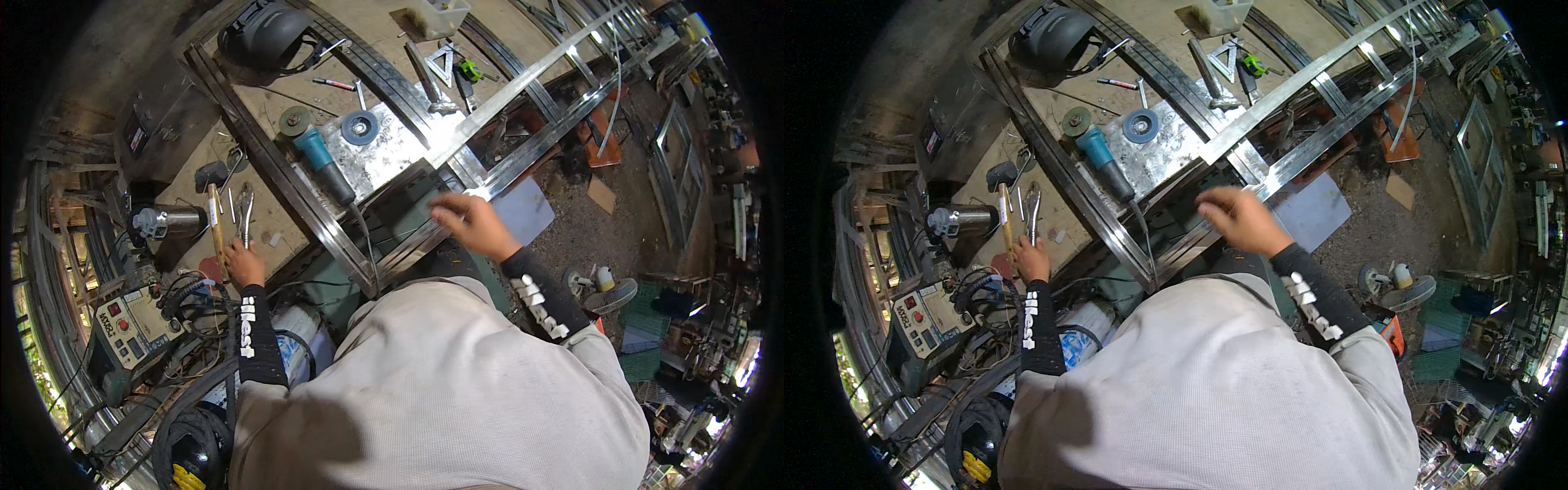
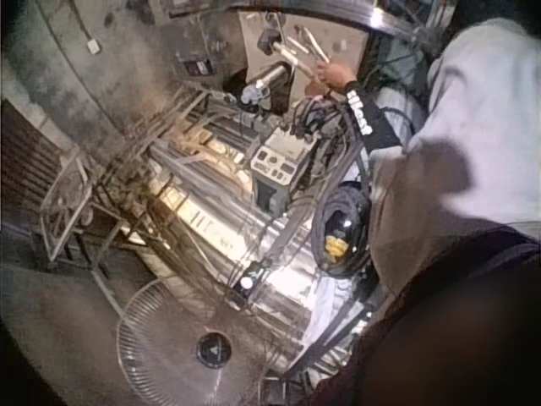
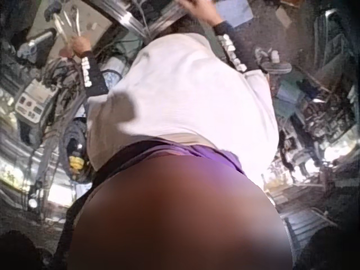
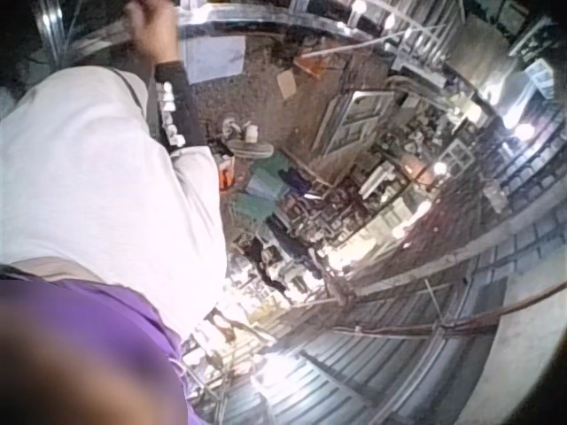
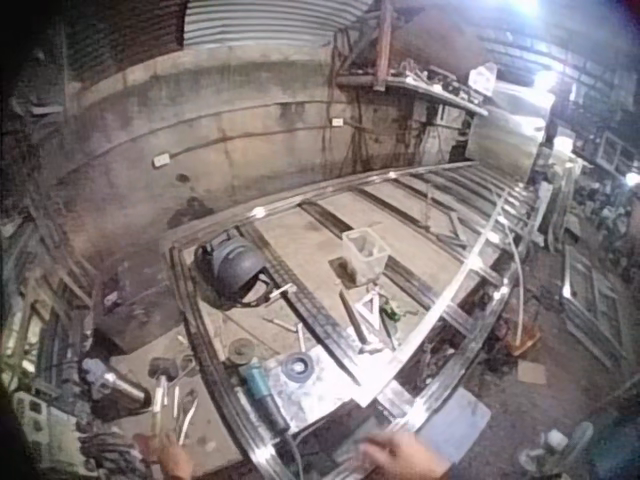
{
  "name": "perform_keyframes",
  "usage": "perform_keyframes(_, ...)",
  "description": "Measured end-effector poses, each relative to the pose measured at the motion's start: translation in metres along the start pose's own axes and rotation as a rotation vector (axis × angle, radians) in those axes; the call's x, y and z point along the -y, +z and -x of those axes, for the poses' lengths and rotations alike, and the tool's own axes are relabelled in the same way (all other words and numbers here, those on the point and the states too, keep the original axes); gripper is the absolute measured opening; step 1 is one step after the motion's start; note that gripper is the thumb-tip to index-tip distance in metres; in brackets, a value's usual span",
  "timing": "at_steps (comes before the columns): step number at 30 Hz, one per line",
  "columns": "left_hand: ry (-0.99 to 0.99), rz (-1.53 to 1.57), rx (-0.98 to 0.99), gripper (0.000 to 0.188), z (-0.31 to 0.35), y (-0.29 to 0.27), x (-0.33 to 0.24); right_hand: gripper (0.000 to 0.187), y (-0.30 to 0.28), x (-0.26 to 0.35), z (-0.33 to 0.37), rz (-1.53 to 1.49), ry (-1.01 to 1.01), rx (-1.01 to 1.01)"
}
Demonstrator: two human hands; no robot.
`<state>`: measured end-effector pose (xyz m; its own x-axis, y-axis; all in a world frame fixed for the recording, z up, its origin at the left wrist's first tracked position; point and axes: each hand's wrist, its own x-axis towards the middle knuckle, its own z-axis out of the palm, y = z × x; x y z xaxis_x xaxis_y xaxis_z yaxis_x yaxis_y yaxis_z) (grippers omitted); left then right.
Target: The person measures and marks a metal frame with a tape measure and marker, then uses an angle grinder to cut the metal, producing sparks. They also use a hammer to adjust the frame and a clamp to hold pieces in place.
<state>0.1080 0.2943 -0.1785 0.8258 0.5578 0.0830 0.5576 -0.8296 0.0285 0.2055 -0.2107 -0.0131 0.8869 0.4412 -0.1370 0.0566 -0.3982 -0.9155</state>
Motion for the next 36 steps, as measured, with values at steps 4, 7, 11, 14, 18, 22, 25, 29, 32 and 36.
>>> perform_keyframes(4,0.004,-0.094,-0.002,0.038,0.000,-0.003,0.004,0.024,-0.077,-0.018,-0.054,0.106,-0.020,-0.255)
perform_keyframes(7,-0.043,-0.011,-0.035,0.037,-0.002,-0.007,0.006,0.022,-0.124,-0.033,-0.090,0.165,-0.106,-0.265)
perform_keyframes(11,-0.113,0.152,-0.025,0.041,-0.008,-0.028,-0.004,0.025,-0.177,-0.053,-0.147,0.285,-0.108,-0.256)
perform_keyframes(14,-0.111,-0.150,0.066,0.043,-0.005,-0.052,-0.020,0.025,-0.211,-0.071,-0.181,0.382,-0.135,-0.231)
perform_keyframes(18,-0.223,-0.259,0.204,0.041,-0.004,-0.053,-0.042,0.026,-0.228,-0.095,-0.191,0.263,-0.162,-0.165)
perform_keyframes(22,-0.461,-0.111,0.334,0.041,0.002,-0.026,-0.046,0.024,-0.240,-0.108,-0.175,0.284,-0.148,-0.096)
perform_keyframes(25,-0.538,-0.083,0.242,0.039,0.008,-0.009,-0.054,0.021,-0.262,-0.116,-0.149,0.281,-0.126,-0.060)
perform_keyframes(29,-0.389,0.067,-0.297,0.043,0.024,-0.014,-0.114,0.020,-0.287,-0.127,-0.135,0.175,-0.019,-0.084)
perform_keyframes(32,-0.307,0.570,-0.488,0.038,0.061,-0.032,-0.197,0.018,-0.294,-0.131,-0.133,0.260,-0.065,-0.134)
perform_keyframes(36,-0.279,0.960,-0.336,0.026,0.165,-0.051,-0.312,0.017,-0.277,-0.138,-0.154,0.333,-0.236,-0.201)
